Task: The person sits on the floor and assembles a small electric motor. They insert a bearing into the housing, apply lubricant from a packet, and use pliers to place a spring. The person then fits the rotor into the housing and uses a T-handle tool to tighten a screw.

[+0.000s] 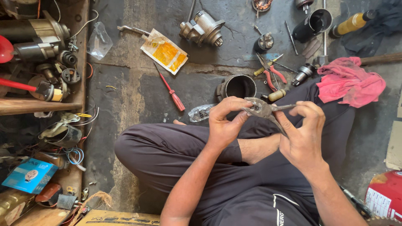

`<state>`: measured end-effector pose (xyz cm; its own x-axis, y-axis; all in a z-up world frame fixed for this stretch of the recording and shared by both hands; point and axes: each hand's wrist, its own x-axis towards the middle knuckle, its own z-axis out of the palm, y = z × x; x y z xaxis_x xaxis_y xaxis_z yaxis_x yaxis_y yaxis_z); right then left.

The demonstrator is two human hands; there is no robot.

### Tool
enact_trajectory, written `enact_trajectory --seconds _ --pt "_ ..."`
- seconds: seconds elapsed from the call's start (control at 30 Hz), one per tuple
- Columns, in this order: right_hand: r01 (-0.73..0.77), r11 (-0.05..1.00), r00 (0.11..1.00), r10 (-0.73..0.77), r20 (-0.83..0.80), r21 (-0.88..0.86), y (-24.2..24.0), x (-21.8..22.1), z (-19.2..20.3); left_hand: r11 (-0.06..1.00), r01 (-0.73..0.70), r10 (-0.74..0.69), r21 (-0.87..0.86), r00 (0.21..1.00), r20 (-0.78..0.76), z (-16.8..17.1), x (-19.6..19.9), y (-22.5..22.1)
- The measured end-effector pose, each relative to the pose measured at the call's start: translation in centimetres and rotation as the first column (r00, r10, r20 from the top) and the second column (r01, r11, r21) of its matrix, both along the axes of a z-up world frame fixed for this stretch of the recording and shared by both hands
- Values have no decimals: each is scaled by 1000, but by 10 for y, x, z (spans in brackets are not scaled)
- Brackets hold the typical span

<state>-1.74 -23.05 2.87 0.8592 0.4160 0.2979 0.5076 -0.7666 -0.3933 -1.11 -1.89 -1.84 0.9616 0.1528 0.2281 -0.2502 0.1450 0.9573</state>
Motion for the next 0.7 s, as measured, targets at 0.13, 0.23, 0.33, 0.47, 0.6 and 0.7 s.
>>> enact_trajectory --seconds 0.13,0.23,0.33,0.47,0.6,0.7 --pt "35 999 999 -34 13 -35 -3 1 -2 993 -43 39 107 998 41 8 2 0" --pt "8 994 995 3 102 -108 -6 3 -1 971 -53 28 231 994 109 19 4 3" --pt "27 997 998 -23 57 -70 -6 4 2 938 -30 -17 347 991 132 28 6 10" --pt "16 998 1000 -15 19 -61 -4 1 5 909 -56 7 414 993 119 31 7 13" --pt "18 999 999 -19 -38 -33 4 -4 7 939 -66 42 339 996 76 31 6 9" --pt "32 998 998 -34 -47 -49 9 -7 7 942 -95 74 321 994 74 30 4 7"
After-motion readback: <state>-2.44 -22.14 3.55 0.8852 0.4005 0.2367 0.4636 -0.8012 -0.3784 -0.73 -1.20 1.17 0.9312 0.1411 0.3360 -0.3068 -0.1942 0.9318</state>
